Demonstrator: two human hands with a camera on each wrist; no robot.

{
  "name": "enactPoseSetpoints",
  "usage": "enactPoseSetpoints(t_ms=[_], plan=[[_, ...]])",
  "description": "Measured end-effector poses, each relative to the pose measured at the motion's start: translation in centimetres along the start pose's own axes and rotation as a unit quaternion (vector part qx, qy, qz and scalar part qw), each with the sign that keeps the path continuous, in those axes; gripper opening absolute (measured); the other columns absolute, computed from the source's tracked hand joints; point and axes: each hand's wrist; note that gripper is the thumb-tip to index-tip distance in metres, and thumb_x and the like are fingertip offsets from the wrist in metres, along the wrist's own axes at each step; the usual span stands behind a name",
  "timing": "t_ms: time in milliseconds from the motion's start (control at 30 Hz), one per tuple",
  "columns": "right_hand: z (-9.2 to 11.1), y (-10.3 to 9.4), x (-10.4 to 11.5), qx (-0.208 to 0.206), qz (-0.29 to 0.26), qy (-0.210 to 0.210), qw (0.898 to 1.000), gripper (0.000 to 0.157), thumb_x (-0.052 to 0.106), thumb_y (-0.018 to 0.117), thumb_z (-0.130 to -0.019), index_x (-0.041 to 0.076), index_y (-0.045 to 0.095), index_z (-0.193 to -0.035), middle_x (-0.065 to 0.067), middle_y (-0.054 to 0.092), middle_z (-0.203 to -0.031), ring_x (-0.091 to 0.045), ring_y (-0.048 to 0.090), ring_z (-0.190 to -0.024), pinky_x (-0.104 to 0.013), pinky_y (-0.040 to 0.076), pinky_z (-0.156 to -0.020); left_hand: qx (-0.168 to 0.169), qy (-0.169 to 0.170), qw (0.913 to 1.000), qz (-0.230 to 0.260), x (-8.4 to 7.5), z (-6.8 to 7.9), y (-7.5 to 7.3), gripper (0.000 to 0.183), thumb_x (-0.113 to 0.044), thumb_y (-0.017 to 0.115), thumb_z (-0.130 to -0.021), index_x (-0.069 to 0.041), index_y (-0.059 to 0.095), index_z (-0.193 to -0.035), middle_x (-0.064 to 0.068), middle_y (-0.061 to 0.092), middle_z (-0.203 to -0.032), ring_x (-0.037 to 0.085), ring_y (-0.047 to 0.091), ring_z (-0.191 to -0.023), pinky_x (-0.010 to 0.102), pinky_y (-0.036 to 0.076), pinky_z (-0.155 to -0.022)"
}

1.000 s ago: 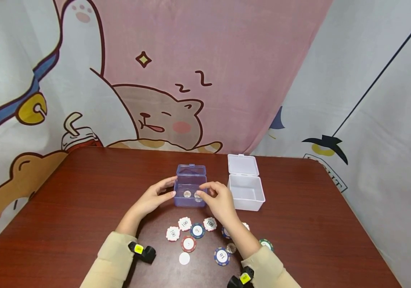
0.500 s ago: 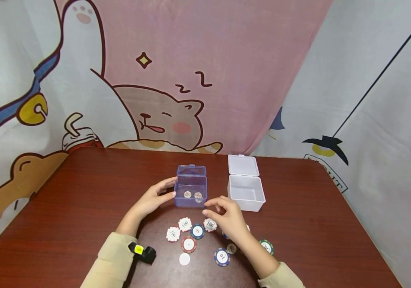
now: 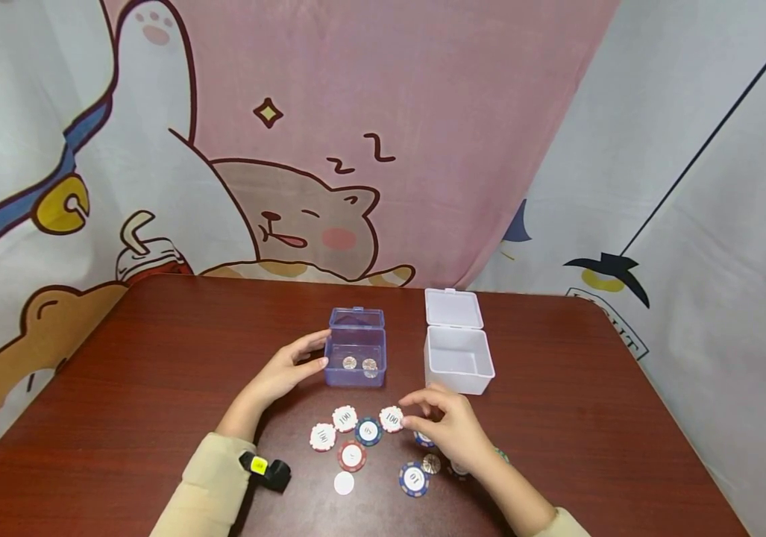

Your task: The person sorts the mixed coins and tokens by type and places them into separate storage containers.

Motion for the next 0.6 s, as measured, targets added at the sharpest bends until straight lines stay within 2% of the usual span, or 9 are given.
enactPoseSetpoints(t_ms=[200,467,600], plan=[[1.2,-1.1,-1.1,0.039,0.022,-0.039,0.998,0.025,0.023,0.077,-0.068,0.014,0.07,-0.091,-0.001,0.047,-0.064,-0.014,0.043,-0.063,-0.024,0.037,-0.052,-0.001,-0.002,1.0,0.003,0.0,0.0,0.0,0.052,-0.008,0.058,-0.086,0.003,0.039,-0.133,0.026,0.043,-0.128,0.039,0.037,-0.119,0.057,0.024,-0.095],[2.3,-2.2,-2.4,0.071,0.038,-0.09,0.993,0.031,0.018,0.08,-0.061,0.014,0.07,-0.09,0.003,0.051,-0.068,-0.014,0.043,-0.065,-0.023,0.036,-0.053,-0.003,0.008,1.0,0.002,0.2,-0.1,0.1,0.051,-0.006,0.058,-0.086,0.004,0.039,-0.132,0.028,0.043,-0.127,0.038,0.038,-0.119,0.056,0.024,-0.095],[2.8,-2.7,-2.6,0.094,0.044,-0.075,0.992,0.031,0.023,0.081,-0.06,0.016,0.07,-0.089,0.007,0.055,-0.072,-0.013,0.043,-0.067,-0.022,0.036,-0.056,-0.004,0.009,0.9999,0.004,0.2,-0.1,0.1,0.051,-0.005,0.058,-0.086,0.004,0.039,-0.132,0.028,0.043,-0.127,0.039,0.038,-0.119,0.057,0.024,-0.095]])
Point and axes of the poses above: each hand's wrist, its own z-axis away from the middle knuckle, its own y-axis out of the palm, x = y × z
